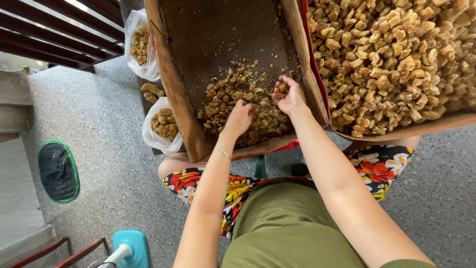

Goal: The person sits and sorts dried fruit pieces by hand, picking them from a cardboard box and transferring them into a larger container. They repeatedly scoop and move the pieces, occasionally breaking up clumps.

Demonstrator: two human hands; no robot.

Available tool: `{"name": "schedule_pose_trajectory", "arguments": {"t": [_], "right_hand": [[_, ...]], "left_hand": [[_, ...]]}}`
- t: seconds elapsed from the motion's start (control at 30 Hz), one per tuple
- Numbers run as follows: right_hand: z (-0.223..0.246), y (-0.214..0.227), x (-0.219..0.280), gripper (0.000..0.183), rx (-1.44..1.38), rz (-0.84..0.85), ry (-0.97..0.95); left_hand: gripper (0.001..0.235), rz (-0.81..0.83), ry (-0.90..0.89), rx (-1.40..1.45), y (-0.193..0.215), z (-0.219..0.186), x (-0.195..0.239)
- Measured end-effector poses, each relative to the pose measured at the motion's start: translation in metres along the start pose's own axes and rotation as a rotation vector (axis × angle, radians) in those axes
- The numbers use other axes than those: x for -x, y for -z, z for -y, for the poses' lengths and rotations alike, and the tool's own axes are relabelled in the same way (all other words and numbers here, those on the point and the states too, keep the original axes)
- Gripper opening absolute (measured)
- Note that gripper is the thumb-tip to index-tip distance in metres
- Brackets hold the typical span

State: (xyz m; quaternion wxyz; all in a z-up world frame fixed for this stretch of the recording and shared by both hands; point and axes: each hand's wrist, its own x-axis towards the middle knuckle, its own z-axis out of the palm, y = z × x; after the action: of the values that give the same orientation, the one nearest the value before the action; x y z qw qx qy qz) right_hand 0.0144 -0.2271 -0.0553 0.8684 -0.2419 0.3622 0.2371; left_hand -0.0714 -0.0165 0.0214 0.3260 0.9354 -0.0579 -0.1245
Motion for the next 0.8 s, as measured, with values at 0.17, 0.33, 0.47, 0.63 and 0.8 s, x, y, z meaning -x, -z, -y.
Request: {"name": "schedule_pose_trajectory", "arguments": {"t": [0.17,0.33,0.47,0.63,0.8], "right_hand": [[-0.001,-0.002,0.003,0.009,0.024,-0.013,0.006],[0.000,-0.009,0.012,0.016,0.074,0.060,0.023],[0.005,-0.041,0.047,0.028,0.167,0.134,-0.038],[0.007,-0.058,0.069,0.042,0.226,0.152,-0.106],[0.004,-0.007,0.014,0.027,0.021,0.097,0.065]], "left_hand": [[0.024,0.067,0.170,-0.261,-0.041,-0.001,-0.009],[0.016,0.006,0.205,-0.189,-0.036,0.008,-0.003],[0.017,0.029,0.329,0.222,0.032,-0.025,-0.009],[0.029,0.008,0.241,0.544,0.052,-0.075,-0.028],[0.023,-0.196,0.125,0.080,0.000,-0.035,-0.041]]}}
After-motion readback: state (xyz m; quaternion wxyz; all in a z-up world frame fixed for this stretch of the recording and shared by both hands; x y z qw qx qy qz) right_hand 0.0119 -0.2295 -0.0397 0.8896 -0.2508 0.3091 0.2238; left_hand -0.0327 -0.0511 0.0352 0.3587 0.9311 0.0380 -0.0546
